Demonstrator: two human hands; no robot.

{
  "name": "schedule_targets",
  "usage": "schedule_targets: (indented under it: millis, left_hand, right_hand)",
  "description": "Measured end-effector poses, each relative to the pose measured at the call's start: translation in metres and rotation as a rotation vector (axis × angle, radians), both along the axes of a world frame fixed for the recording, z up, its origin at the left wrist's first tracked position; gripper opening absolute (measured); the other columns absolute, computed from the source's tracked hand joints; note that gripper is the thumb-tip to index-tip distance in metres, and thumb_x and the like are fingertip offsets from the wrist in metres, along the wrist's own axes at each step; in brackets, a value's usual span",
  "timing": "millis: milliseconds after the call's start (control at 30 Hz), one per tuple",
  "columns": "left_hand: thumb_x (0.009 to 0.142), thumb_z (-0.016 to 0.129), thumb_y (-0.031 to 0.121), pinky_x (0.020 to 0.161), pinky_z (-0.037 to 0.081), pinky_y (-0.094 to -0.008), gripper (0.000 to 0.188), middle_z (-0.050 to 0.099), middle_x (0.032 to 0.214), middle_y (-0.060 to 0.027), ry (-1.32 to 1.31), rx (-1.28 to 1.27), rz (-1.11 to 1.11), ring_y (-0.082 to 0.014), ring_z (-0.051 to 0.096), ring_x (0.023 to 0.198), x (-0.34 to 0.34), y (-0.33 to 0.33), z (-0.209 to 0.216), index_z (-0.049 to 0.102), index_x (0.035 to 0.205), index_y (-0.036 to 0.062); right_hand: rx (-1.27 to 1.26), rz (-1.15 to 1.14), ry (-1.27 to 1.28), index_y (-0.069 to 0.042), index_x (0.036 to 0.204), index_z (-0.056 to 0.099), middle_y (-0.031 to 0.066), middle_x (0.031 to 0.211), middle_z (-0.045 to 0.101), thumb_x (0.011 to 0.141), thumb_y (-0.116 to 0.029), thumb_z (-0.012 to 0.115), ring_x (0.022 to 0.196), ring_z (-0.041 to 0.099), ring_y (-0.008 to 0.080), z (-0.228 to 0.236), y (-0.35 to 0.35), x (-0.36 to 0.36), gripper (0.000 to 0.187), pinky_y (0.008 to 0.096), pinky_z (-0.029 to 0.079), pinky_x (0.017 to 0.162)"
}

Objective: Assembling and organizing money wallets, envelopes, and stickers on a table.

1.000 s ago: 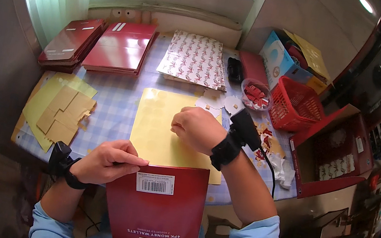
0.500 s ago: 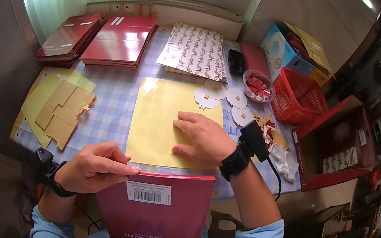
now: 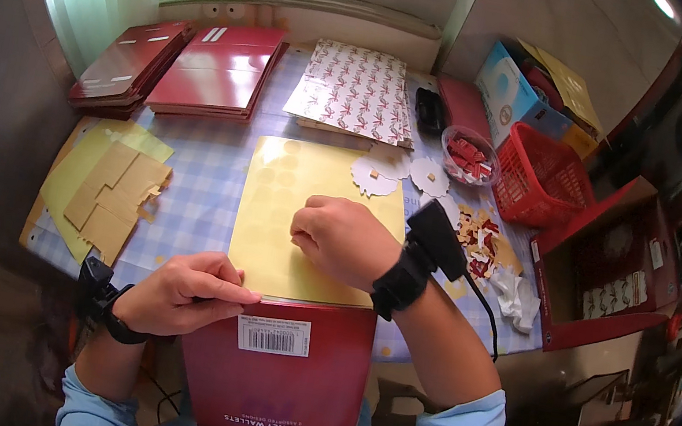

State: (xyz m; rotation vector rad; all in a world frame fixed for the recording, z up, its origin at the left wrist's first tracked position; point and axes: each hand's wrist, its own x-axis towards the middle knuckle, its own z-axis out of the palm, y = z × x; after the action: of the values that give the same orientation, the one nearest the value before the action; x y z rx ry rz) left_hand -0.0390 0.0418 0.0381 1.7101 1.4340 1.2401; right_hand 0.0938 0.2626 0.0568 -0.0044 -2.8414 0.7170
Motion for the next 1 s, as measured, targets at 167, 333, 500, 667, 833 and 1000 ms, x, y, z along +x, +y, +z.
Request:
schedule_targets:
  millis: [167,333,500,667,833,1000]
  left_hand:
    - [0.084,0.068,-0.001,0.064,0.047,-0.0271,0.029,0.058,0.085,-0.0045,-0.009,-0.036,-0.001,-0.0160,0.058,0.075,-0.001,0.003,-0.002,0.070,0.110,0.0106]
    - [0.082,0.069,-0.003,0.065,0.047,-0.0263,0.030,0.059,0.087,-0.0044,0.002,-0.043,0.017,-0.0151,0.058,0.077,-0.001,0.006,0.001,0.071,0.109,0.0093]
    - [0.082,0.069,-0.002,0.066,0.047,-0.0266,0.030,0.058,0.085,-0.0045,-0.016,-0.031,0.004,-0.0155,0.057,0.076,-0.003,0.007,-0.001,0.070,0.110,0.0094]
    - [0.085,0.067,0.002,0.065,0.047,-0.0283,0.026,0.057,0.085,-0.0058,0.012,-0.032,0.013,-0.0178,0.057,0.074,-0.003,0.007,-0.005,0.070,0.110,0.0093]
    - [0.087,0.066,0.005,0.065,0.047,-0.0301,0.022,0.058,0.084,-0.0074,-0.006,-0.045,0.017,-0.0204,0.057,0.073,-0.003,0.008,-0.006,0.070,0.109,0.0087]
    - [0.087,0.066,0.006,0.065,0.047,-0.0301,0.022,0.058,0.084,-0.0075,-0.013,-0.024,0.002,-0.0204,0.057,0.072,-0.004,0.009,-0.009,0.070,0.108,0.0082]
  right_hand:
    - [-0.087,-0.024,-0.126,-0.002,0.083,0.066,0.0124,0.084,0.063,0.080,-0.015,0.068,0.077,0.063,0.0303,0.001,-0.004,-0.008,0.014,0.0381,0.051,0.070]
    - [-0.021,-0.025,-0.068,-0.002,0.084,0.065,0.0126,0.084,0.062,0.079,-0.016,0.070,0.076,0.063,0.0308,-0.003,-0.005,-0.011,0.015,0.0388,0.052,0.069]
    - [-0.045,0.054,-0.029,-0.001,0.082,0.065,0.0128,0.083,0.062,0.079,-0.012,0.068,0.074,0.063,0.0312,-0.008,-0.003,-0.015,0.012,0.0382,0.052,0.068]
    - [-0.115,0.073,-0.110,0.000,0.079,0.065,0.0126,0.081,0.062,0.078,-0.010,0.067,0.071,0.063,0.0303,-0.004,-0.001,-0.021,0.010,0.0373,0.051,0.067]
    - [-0.030,0.141,-0.135,0.000,0.080,0.066,0.0118,0.078,0.061,0.077,-0.009,0.068,0.070,0.063,0.0269,0.001,0.000,-0.027,0.010,0.0339,0.051,0.065]
    - [0.017,0.120,-0.138,0.000,0.080,0.066,0.0125,0.079,0.061,0.077,-0.010,0.068,0.070,0.063,0.0282,-0.001,-0.004,-0.028,0.010,0.0350,0.051,0.066]
